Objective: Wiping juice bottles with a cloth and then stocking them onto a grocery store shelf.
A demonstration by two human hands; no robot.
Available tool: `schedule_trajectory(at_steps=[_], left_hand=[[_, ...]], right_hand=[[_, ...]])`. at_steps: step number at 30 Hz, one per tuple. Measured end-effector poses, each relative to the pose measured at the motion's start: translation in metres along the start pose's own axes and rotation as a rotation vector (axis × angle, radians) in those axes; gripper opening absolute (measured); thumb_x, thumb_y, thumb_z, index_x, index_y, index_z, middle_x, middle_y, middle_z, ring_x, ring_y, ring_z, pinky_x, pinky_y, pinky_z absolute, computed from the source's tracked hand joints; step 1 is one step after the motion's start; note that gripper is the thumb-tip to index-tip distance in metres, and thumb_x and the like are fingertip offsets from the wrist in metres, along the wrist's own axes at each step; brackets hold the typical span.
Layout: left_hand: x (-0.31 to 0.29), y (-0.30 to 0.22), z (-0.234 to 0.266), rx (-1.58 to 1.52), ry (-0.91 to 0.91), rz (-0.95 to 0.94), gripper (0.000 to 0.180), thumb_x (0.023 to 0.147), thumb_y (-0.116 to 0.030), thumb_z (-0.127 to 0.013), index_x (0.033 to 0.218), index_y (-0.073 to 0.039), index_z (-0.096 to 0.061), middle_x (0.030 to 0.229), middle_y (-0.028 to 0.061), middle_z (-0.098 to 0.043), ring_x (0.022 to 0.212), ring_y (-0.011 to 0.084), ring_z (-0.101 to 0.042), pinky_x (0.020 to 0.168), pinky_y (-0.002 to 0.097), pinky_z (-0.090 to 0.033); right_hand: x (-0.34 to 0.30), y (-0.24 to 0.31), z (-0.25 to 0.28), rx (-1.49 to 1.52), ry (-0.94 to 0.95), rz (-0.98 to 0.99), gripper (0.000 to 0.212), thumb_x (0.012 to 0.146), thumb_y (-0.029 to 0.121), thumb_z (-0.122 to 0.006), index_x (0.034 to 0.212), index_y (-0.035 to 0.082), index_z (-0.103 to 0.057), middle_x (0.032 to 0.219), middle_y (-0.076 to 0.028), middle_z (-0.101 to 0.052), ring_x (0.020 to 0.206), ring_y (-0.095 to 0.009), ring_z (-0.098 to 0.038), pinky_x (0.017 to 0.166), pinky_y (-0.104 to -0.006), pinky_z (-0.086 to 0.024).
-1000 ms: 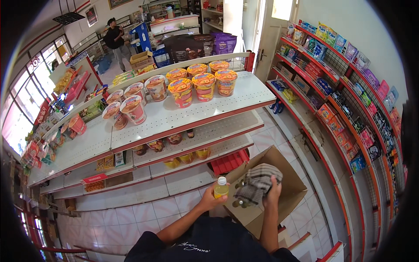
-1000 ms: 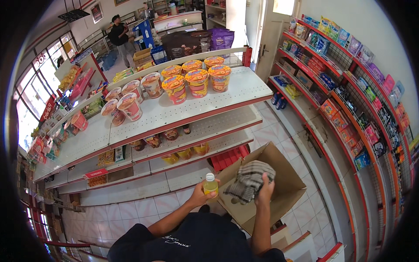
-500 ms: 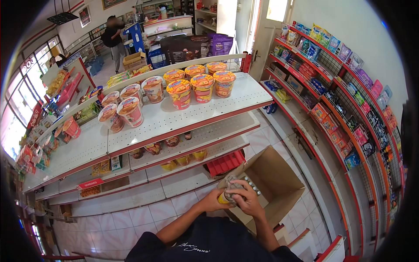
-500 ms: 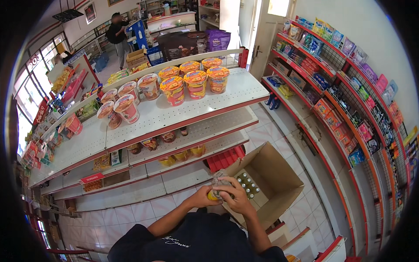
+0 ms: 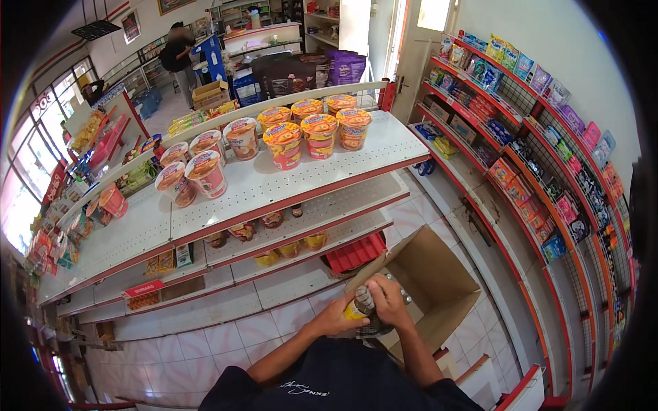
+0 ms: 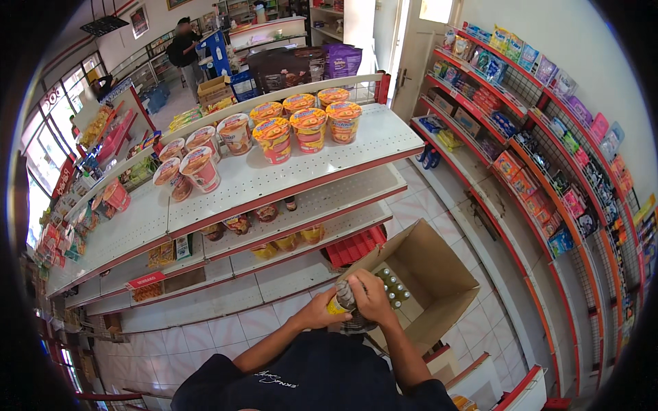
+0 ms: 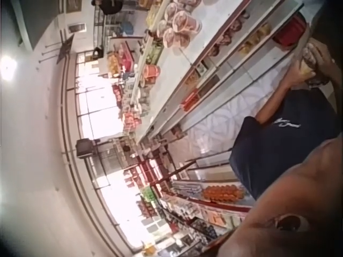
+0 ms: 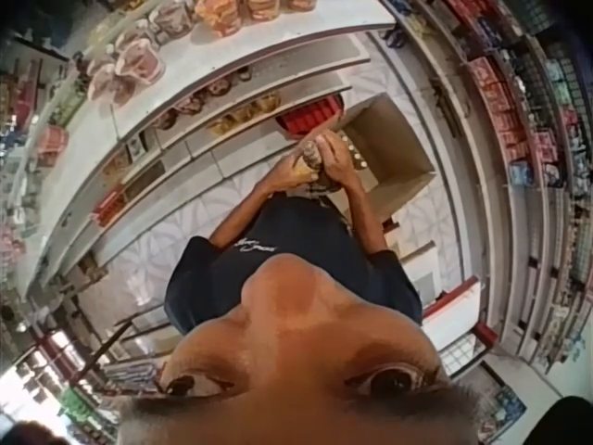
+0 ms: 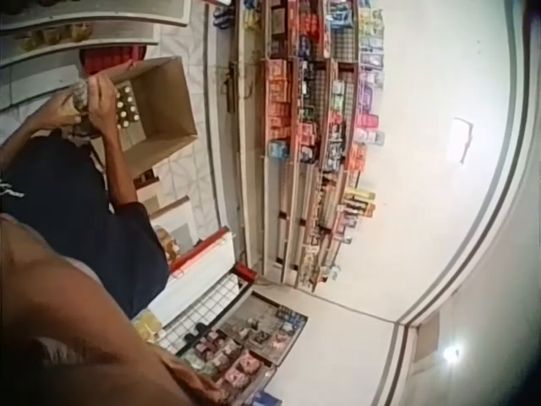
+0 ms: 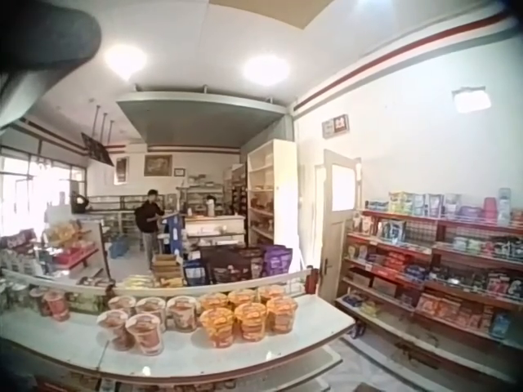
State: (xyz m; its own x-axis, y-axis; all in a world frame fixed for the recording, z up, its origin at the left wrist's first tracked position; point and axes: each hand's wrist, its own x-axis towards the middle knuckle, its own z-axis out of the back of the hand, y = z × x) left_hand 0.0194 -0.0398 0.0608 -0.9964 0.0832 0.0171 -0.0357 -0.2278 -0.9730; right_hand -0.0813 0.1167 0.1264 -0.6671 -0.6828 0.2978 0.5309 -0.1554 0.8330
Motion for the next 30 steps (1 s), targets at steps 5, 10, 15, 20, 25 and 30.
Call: schedule_trajectory(at_steps=[5, 10, 15, 20, 25, 30], left_hand=[[0.000, 0.006, 0.002, -0.131, -0.164, -0.151, 0.075, 0.084, -0.046, -0.074, 0.132, -0.004, -0.035, 0.119, 0.0164, -0.054, 0.113, 0.0234, -0.054, 0.094, 0.0368, -0.044], [0.003, 0.005, -0.002, -0.196, -0.241, -0.105, 0.083, 0.083, -0.058, -0.069, 0.133, -0.005, -0.030, 0.114, 0.0107, -0.045, 0.105, 0.0175, -0.045, 0.094, 0.0331, -0.040], [0.005, -0.002, 0.006, -0.234, -0.134, -0.095, 0.079, 0.082, -0.055, -0.073, 0.128, -0.005, -0.034, 0.112, 0.0089, -0.046, 0.104, 0.0157, -0.044, 0.092, 0.0316, -0.040], [0.008, -0.024, 0.014, -0.210, 0.077, 0.013, 0.070, 0.081, -0.048, -0.078, 0.123, -0.006, -0.039, 0.108, 0.0067, -0.047, 0.103, 0.0131, -0.044, 0.090, 0.0305, -0.040], [0.015, -0.012, -0.010, -0.377, -0.043, -0.167, 0.057, 0.086, -0.032, -0.077, 0.123, -0.003, -0.044, 0.108, 0.0059, -0.051, 0.104, 0.0137, -0.048, 0.092, 0.0291, -0.041], [0.027, 0.004, -0.025, -0.457, -0.344, -0.157, 0.054, 0.092, -0.041, -0.068, 0.124, -0.005, -0.043, 0.110, 0.0048, -0.051, 0.105, 0.0122, -0.048, 0.093, 0.0271, -0.041]], right_hand=[[-0.008, 0.004, -0.021, 0.085, -0.244, 0.069, 0.029, 0.090, 0.006, -0.055, 0.118, 0.000, -0.059, 0.115, -0.018, -0.061, 0.106, -0.031, -0.061, 0.095, -0.0384, -0.046], [-0.019, 0.002, -0.048, 0.068, -0.344, 0.117, 0.044, 0.088, 0.004, -0.055, 0.131, 0.000, -0.049, 0.133, -0.023, -0.052, 0.122, -0.035, -0.053, 0.106, -0.0404, -0.038], [-0.018, -0.002, -0.040, 0.188, -0.423, 0.044, 0.032, 0.083, 0.003, -0.063, 0.115, 0.001, -0.056, 0.117, -0.019, -0.059, 0.106, -0.029, -0.060, 0.094, -0.0366, -0.045], [-0.008, 0.007, -0.015, 0.065, -0.355, -0.042, 0.015, 0.086, 0.006, -0.065, 0.100, 0.001, -0.060, 0.089, -0.013, -0.063, 0.080, -0.021, -0.064, 0.072, -0.0324, -0.049], [-0.006, 0.003, -0.016, 0.303, -0.494, -0.156, 0.015, 0.097, 0.014, -0.054, 0.099, 0.000, -0.055, 0.086, -0.007, -0.058, 0.077, -0.014, -0.055, 0.074, -0.0289, -0.047], [-0.011, 0.011, -0.038, 0.170, -0.564, 0.006, 0.030, 0.093, 0.005, -0.049, 0.122, -0.003, -0.054, 0.122, -0.016, -0.059, 0.116, -0.024, -0.056, 0.103, -0.0348, -0.040]])
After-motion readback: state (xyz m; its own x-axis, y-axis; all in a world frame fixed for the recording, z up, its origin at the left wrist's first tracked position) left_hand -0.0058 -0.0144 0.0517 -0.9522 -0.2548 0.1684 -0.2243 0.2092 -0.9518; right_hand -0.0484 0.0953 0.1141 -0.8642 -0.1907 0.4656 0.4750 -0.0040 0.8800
